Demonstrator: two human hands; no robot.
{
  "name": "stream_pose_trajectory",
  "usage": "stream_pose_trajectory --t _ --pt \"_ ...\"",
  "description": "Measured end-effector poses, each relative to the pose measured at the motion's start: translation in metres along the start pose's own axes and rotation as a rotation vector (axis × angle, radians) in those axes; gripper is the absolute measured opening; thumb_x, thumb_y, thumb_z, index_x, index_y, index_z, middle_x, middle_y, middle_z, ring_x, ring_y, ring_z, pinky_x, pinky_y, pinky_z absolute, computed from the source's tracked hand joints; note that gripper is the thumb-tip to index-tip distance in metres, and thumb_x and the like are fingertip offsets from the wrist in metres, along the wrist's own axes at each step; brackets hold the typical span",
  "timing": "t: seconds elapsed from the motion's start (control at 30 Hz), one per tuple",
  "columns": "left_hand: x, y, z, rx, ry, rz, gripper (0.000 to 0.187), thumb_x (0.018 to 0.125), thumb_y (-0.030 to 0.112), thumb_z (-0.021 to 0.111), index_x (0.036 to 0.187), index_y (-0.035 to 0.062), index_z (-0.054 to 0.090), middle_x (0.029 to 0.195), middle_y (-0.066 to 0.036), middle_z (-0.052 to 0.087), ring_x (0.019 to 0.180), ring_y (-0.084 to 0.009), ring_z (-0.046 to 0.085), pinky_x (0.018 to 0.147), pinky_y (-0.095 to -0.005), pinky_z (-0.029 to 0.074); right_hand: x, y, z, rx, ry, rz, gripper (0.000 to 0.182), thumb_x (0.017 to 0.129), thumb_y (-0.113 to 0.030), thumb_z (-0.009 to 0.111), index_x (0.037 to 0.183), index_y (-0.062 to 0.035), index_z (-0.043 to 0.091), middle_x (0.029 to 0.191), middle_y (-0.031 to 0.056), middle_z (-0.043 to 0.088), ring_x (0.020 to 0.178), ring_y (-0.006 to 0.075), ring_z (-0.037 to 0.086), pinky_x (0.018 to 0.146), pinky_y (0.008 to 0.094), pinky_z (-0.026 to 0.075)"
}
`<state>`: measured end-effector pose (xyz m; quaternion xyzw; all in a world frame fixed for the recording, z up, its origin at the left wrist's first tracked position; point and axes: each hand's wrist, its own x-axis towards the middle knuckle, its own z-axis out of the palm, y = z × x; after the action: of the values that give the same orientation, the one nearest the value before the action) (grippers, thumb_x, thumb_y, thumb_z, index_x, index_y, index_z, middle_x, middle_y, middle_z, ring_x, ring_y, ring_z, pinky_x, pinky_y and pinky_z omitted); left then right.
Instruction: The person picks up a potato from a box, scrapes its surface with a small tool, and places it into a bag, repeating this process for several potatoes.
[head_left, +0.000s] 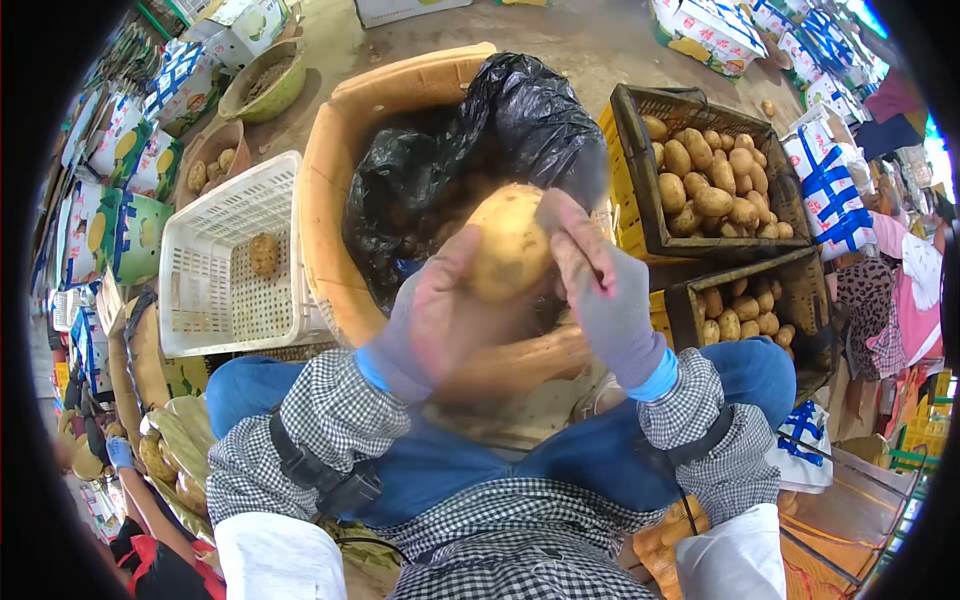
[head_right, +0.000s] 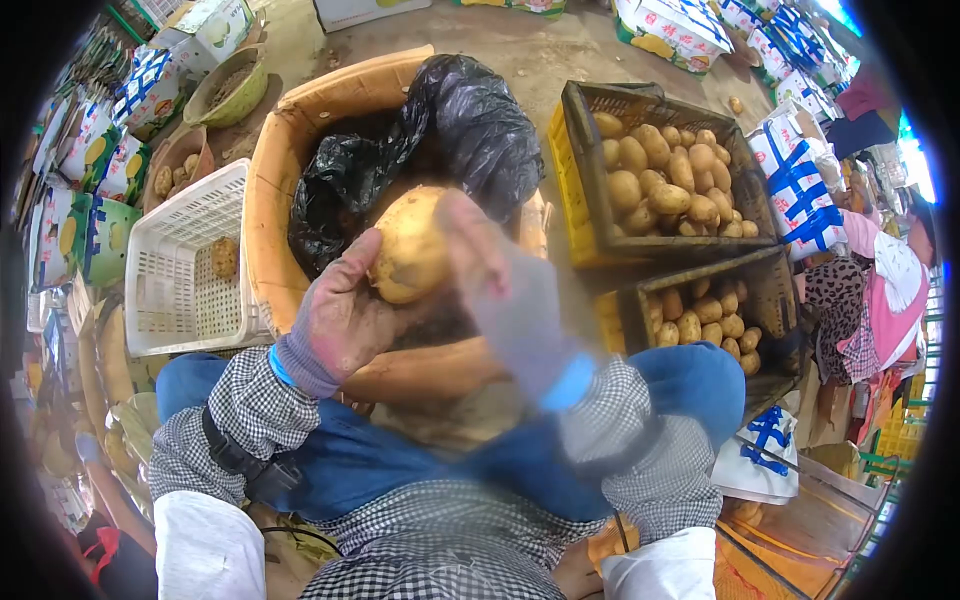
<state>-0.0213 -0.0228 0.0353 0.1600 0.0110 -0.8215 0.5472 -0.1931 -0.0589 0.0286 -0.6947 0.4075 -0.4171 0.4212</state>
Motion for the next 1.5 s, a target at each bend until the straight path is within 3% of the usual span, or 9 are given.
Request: stream_pose_trajectory --t 0.37,0.5,0.6,0.8,0.9,1.13,1.2,1.3,1.5 --pt "0.004 0.000 -0.021 0.021 -0.242 -0.042 0.041 0.102 0.032 0.040 0.131 0.0043 0.049 0.128 -0.013 0.056 0.119 -0.0277 0.054 0.107 -0.0467 0.038 -0.013 0.013 0.019 -0.115 -0.029 -0.281 0.033 0.089 -0.007 0.065 0.122 -0.0074 0.064 0.099 0.0098 0.072 0.069 0.0167 0.067 0.061 0.0276 0.052" --pt "0.000 -0.002 0.005 0.046 0.147 0.019 0.040 0.102 0.035 0.042 0.121 0.0036 0.056 0.115 -0.014 0.064 0.106 -0.0283 0.061 0.101 -0.0434 0.044 -0.009 0.006 0.016 -0.098 -0.030 -0.035 0.035 0.088 -0.008 0.066 0.123 -0.0101 0.064 0.098 0.0106 0.071 0.064 0.0156 0.063 0.059 0.0294 0.050" --pt "0.000 0.002 -0.008 0.154 0.141 -0.032 0.040 0.101 0.035 0.044 0.121 0.0023 0.056 0.110 -0.013 0.066 0.100 -0.0274 0.064 0.099 -0.0424 0.045 -0.019 0.008 0.020 -0.346 -0.098 -0.372 0.033 0.089 -0.009 0.065 0.122 -0.0094 0.064 0.094 0.0111 0.070 0.065 0.0142 0.062 0.060 0.0292 0.050" --pt "0.005 -0.007 -0.005 0.166 0.169 0.058 0.041 0.100 0.035 0.047 0.124 0.0023 0.054 0.114 -0.012 0.064 0.102 -0.0250 0.063 0.099 -0.0398 0.045 -0.003 0.006 0.015 -0.035 0.050 0.017 0.041 0.088 -0.006 0.062 0.129 -0.0132 0.060 0.081 0.0097 0.066 0.060 0.0127 0.057 0.055 0.0262 0.047" --pt "0.000 -0.001 -0.007 0.214 0.178 -0.038 0.041 0.101 0.034 0.046 0.125 0.0024 0.053 0.114 -0.012 0.064 0.104 -0.0245 0.062 0.099 -0.0400 0.045 -0.026 0.011 0.017 -0.217 -0.119 -0.171 0.044 0.089 -0.006 0.061 0.132 -0.0151 0.058 0.081 0.0106 0.064 0.056 0.0153 0.055 0.053 0.0282 0.046" --pt "0.007 -0.007 -0.003 0.222 0.170 0.084 0.044 0.100 0.030 0.046 0.133 0.0009 0.047 0.130 -0.018 0.055 0.118 -0.0396 0.053 0.101 -0.0607 0.039 -0.017 -0.001 0.005 -0.151 -0.100 -0.031 0.041 0.086 -0.006 0.061 0.126 -0.0134 0.062 0.071 0.0056 0.054 0.058 0.0194 0.056 0.051 0.0341 0.045" --pt "0.001 -0.003 -0.003 0.259 0.201 0.030 0.042 0.100 0.029 0.047 0.131 0.0006 0.049 0.127 -0.018 0.057 0.118 -0.0396 0.053 0.101 -0.0610 0.038 -0.030 0.001 0.013 -0.520 -0.170 -0.368 0.041 0.086 -0.006 0.062 0.126 -0.0130 0.062 0.071 0.0053 0.053 0.056 0.0179 0.054 0.050 0.0330 0.043" --pt "0.006 0.005 -0.014 0.110 -0.142 -0.109 0.040 0.099 0.026 0.048 0.130 0.0004 0.051 0.126 -0.017 0.058 0.118 -0.0364 0.054 0.103 -0.0573 0.039 -0.022 0.004 0.010 -0.495 -0.065 -0.345 0.053 0.083 -0.011 0.065 0.134 -0.0139 0.054 0.070 0.0037 0.052 0.056 0.0185 0.054 0.049 0.0322 0.044" --pt "-0.003 0.001 0.005 0.213 0.201 -0.018 0.031 0.099 0.028 0.046 0.108 0.0019 0.060 0.103 -0.014 0.066 0.101 -0.0297 0.061 0.090 -0.0437 0.046 -0.028 -0.004 0.007 -0.690 -0.284 -0.403 0.054 0.086 -0.013 0.058 0.139 -0.0117 0.048 0.077 0.0022 0.056 0.062 0.0183 0.058 0.052 0.0309 0.048"
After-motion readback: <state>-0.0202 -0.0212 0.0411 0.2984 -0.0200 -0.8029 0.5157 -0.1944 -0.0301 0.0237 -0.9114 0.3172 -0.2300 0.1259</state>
